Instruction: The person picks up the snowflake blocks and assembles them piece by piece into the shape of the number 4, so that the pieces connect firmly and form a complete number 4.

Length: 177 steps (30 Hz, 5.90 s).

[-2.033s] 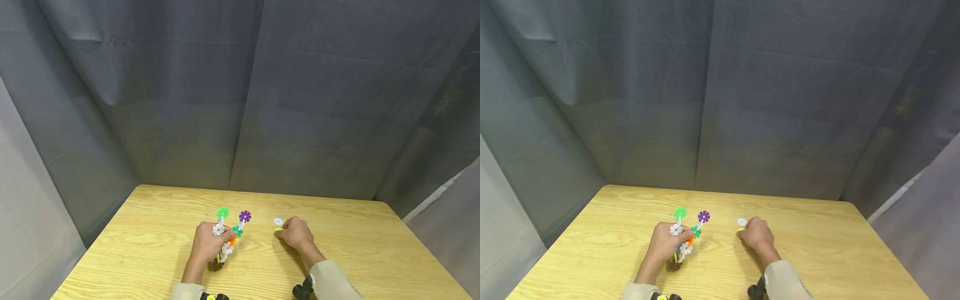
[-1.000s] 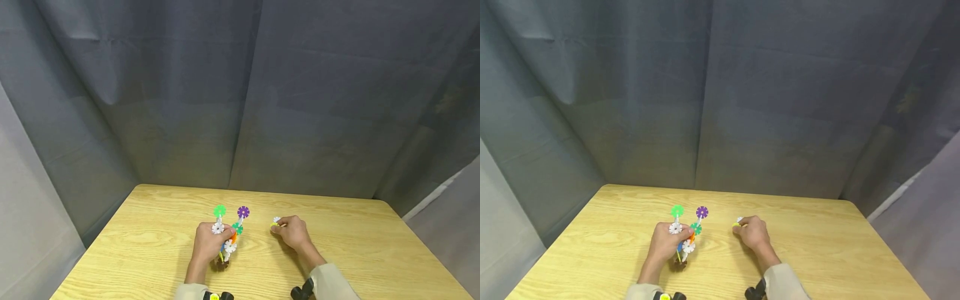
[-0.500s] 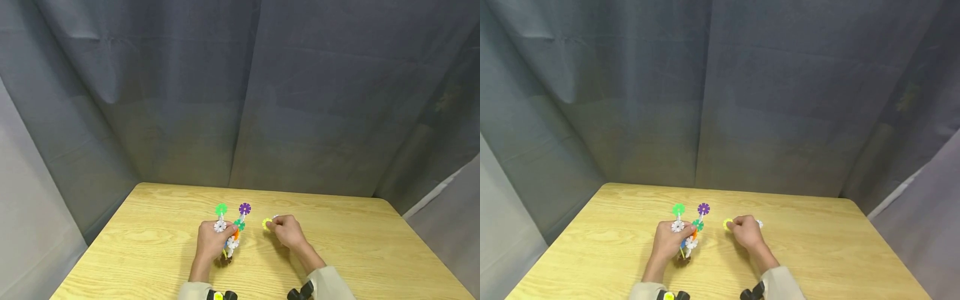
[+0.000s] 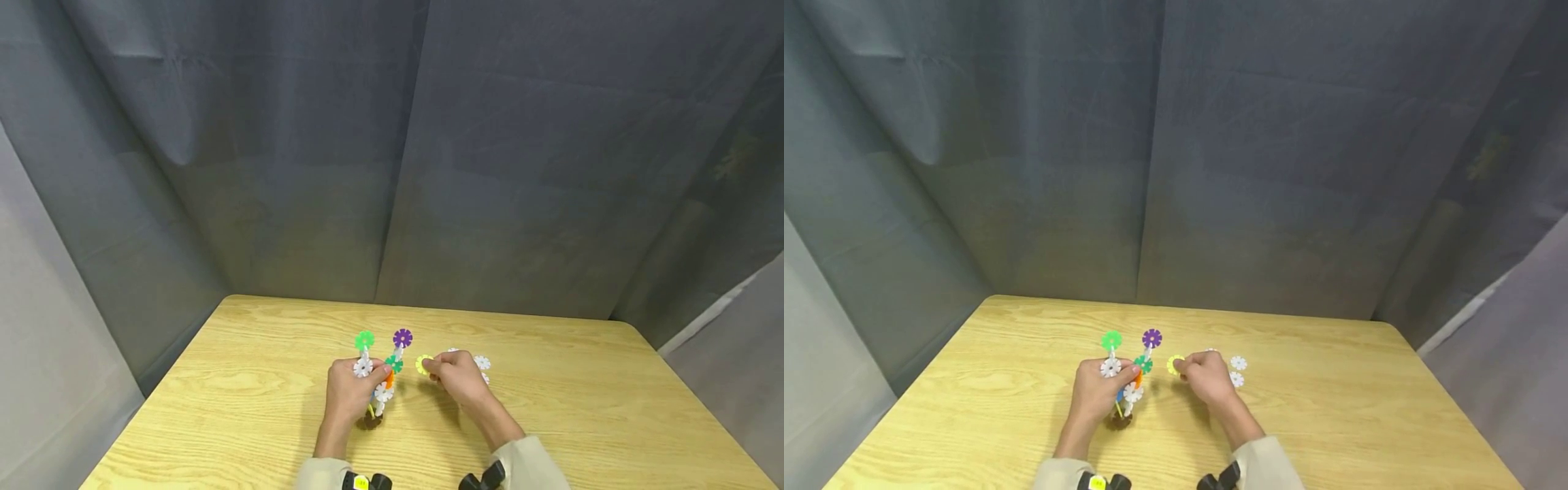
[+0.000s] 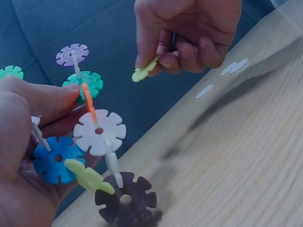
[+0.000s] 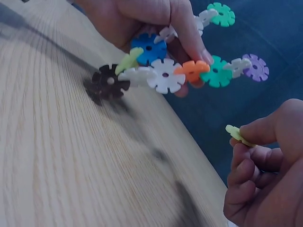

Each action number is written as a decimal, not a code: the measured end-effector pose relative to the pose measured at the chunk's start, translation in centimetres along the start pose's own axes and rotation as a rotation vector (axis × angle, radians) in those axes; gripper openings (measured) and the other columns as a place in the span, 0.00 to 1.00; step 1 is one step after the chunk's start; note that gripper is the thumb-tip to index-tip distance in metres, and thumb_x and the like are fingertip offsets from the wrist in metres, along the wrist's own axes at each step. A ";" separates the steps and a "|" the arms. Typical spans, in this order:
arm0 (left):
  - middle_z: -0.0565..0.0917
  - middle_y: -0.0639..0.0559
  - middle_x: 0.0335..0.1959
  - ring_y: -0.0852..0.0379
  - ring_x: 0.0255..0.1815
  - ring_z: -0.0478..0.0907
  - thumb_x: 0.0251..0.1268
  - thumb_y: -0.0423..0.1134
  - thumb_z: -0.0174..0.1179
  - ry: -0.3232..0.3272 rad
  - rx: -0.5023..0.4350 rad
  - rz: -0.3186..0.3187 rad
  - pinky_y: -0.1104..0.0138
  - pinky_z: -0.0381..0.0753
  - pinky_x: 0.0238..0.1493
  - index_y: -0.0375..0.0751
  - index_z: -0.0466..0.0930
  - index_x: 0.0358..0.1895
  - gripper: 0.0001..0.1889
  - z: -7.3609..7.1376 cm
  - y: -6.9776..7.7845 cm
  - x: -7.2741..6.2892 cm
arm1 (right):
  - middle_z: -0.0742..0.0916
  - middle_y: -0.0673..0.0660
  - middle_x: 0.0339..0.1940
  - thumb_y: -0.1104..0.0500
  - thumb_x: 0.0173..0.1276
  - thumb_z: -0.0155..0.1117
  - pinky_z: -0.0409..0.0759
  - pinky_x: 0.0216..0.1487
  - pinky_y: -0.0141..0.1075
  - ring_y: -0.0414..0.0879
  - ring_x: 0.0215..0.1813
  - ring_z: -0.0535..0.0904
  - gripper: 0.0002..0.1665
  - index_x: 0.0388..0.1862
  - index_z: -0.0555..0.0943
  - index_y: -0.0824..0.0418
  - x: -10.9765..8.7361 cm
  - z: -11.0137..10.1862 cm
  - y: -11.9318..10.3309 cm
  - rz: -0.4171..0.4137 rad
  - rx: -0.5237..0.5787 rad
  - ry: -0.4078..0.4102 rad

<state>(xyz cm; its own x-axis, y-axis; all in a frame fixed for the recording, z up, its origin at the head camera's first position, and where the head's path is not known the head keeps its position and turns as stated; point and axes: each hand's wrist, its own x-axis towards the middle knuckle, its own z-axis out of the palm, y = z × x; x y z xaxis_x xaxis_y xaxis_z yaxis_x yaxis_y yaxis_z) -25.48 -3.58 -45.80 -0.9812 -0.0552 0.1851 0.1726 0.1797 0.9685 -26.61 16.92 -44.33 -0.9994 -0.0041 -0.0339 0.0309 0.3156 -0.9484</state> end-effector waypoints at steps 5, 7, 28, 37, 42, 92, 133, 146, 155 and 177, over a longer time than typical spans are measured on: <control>0.87 0.52 0.25 0.53 0.28 0.84 0.58 0.39 0.74 -0.006 -0.005 -0.003 0.67 0.80 0.29 0.39 0.89 0.30 0.07 0.0 -0.1 0.0 | 0.75 0.55 0.15 0.61 0.70 0.62 0.62 0.21 0.33 0.42 0.18 0.62 0.19 0.18 0.76 0.64 -0.2 0.4 -0.4 0.021 0.043 -0.030; 0.87 0.52 0.25 0.54 0.27 0.83 0.58 0.39 0.74 -0.007 -0.003 0.001 0.67 0.80 0.29 0.40 0.89 0.30 0.07 0.1 -0.1 -0.1 | 0.77 0.55 0.16 0.61 0.70 0.62 0.63 0.21 0.34 0.43 0.19 0.63 0.19 0.18 0.77 0.64 -0.3 0.5 -0.5 0.024 0.038 -0.027; 0.87 0.55 0.24 0.59 0.26 0.82 0.57 0.37 0.74 0.031 0.007 0.029 0.68 0.79 0.29 0.40 0.90 0.30 0.05 0.5 0.0 -0.4 | 0.78 0.52 0.16 0.62 0.67 0.62 0.66 0.19 0.30 0.39 0.18 0.67 0.12 0.23 0.81 0.65 -0.6 2.7 -1.4 0.122 0.246 0.024; 0.86 0.56 0.24 0.60 0.25 0.80 0.56 0.38 0.75 0.071 0.036 0.057 0.68 0.77 0.28 0.41 0.90 0.29 0.05 0.7 -0.1 -0.4 | 0.77 0.52 0.16 0.63 0.69 0.60 0.64 0.19 0.30 0.38 0.17 0.66 0.11 0.26 0.80 0.66 -0.8 3.1 -1.6 0.138 0.330 0.006; 0.87 0.54 0.24 0.61 0.26 0.79 0.55 0.38 0.76 0.096 0.021 0.041 0.68 0.77 0.29 0.40 0.90 0.30 0.06 0.9 0.0 -0.5 | 0.77 0.51 0.16 0.63 0.68 0.59 0.65 0.18 0.30 0.38 0.17 0.66 0.12 0.25 0.80 0.66 -0.8 3.3 -1.5 0.149 0.361 0.011; 0.87 0.53 0.25 0.59 0.28 0.82 0.52 0.36 0.76 0.139 0.021 0.061 0.67 0.79 0.31 0.40 0.90 0.29 0.05 0.7 0.0 -0.3 | 0.78 0.54 0.22 0.59 0.77 0.48 0.70 0.25 0.32 0.42 0.22 0.70 0.18 0.28 0.77 0.65 -1.3 4.0 -2.7 0.124 0.244 -0.123; 0.87 0.54 0.24 0.59 0.25 0.81 0.55 0.38 0.75 0.127 0.025 0.022 0.69 0.78 0.24 0.40 0.90 0.28 0.05 -0.3 0.0 -0.1 | 0.86 0.58 0.43 0.50 0.75 0.61 0.79 0.42 0.45 0.51 0.42 0.79 0.19 0.48 0.85 0.66 -0.3 -3.4 1.0 -0.024 -0.306 0.033; 0.87 0.55 0.23 0.60 0.24 0.80 0.55 0.38 0.75 0.134 0.028 0.028 0.69 0.77 0.25 0.40 0.90 0.29 0.06 -0.3 0.0 -0.1 | 0.87 0.58 0.39 0.55 0.71 0.64 0.81 0.41 0.48 0.52 0.41 0.82 0.17 0.46 0.83 0.71 0.3 -5.9 2.3 -0.080 -0.510 0.056; 0.87 0.53 0.24 0.58 0.24 0.80 0.56 0.39 0.75 0.110 0.013 0.005 0.69 0.78 0.25 0.40 0.90 0.30 0.06 -0.3 -0.1 -0.1 | 0.81 0.52 0.20 0.59 0.68 0.67 0.71 0.23 0.34 0.43 0.21 0.70 0.12 0.30 0.82 0.67 0.7 -6.6 4.0 -0.020 -0.523 0.066; 0.87 0.51 0.25 0.56 0.25 0.82 0.57 0.39 0.74 0.072 -0.008 0.005 0.69 0.79 0.25 0.38 0.89 0.31 0.08 -0.6 -0.3 -0.2 | 0.76 0.52 0.20 0.54 0.59 0.75 0.65 0.22 0.36 0.46 0.24 0.70 0.19 0.20 0.75 0.58 1.3 -6.5 5.4 0.076 -0.689 0.112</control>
<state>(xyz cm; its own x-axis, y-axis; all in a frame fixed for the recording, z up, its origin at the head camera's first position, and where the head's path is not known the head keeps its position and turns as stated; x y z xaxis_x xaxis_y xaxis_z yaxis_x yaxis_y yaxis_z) -25.28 -4.18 -46.05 -0.9717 -0.1248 0.2008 0.1781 0.1725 0.9688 -27.87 24.79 -47.44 -0.9915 0.1277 -0.0242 0.1212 0.8408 -0.5277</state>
